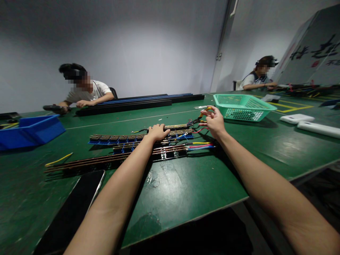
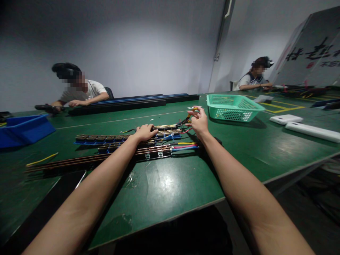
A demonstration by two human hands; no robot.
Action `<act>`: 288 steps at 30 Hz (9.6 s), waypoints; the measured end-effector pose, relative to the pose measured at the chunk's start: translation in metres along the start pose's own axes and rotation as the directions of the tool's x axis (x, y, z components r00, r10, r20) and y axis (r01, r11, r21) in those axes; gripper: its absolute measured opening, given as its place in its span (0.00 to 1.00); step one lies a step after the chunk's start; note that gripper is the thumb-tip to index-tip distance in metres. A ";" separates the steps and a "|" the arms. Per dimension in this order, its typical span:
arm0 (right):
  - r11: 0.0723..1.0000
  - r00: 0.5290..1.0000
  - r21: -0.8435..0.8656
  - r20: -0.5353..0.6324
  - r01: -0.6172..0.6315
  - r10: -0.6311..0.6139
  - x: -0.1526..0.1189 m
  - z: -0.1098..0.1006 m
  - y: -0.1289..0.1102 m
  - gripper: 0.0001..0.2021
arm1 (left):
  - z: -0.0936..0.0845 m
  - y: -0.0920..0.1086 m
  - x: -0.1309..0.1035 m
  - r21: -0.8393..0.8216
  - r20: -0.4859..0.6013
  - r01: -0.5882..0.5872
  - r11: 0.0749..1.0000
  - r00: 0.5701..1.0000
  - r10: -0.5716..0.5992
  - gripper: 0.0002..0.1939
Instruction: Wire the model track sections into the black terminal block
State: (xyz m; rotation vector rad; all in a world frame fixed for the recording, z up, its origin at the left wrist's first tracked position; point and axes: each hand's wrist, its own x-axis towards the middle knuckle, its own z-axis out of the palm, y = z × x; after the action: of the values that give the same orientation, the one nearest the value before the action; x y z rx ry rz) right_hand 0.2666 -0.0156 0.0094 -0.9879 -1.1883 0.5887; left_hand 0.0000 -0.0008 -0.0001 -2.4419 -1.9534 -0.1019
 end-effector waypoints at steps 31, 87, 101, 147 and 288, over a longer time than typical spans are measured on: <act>0.955 0.978 -0.214 0.051 0.208 -0.201 -0.206 -0.044 -0.065 0.32 | 0.002 -0.003 0.002 -0.015 0.011 -0.002 1.000 1.000 0.002 0.33; 0.868 0.922 -0.342 0.271 0.361 -0.277 -0.232 -0.033 -0.062 0.12 | 0.002 0.000 0.000 -0.005 -0.013 0.008 1.000 1.000 -0.008 0.31; 0.969 0.922 0.182 0.378 -0.166 0.087 -0.145 0.011 -0.100 0.19 | 0.001 0.000 -0.001 -0.017 -0.011 0.002 1.000 1.000 -0.002 0.32; 0.294 0.145 0.012 0.850 0.956 -0.507 -0.107 0.050 -0.066 0.14 | 0.000 0.001 -0.002 -0.011 -0.008 0.004 1.000 1.000 -0.004 0.31; 0.940 0.950 -0.151 -0.022 0.305 -0.311 -0.188 -0.029 -0.072 0.03 | 0.003 -0.002 0.002 -0.012 0.008 0.017 1.000 1.000 -0.017 0.32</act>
State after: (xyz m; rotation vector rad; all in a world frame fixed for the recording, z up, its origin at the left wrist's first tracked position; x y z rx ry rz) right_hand 0.2294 -0.2130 -0.0206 -0.9074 -1.3276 0.2316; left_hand -0.0009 0.0022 -0.0033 -2.4373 -1.9820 -0.1045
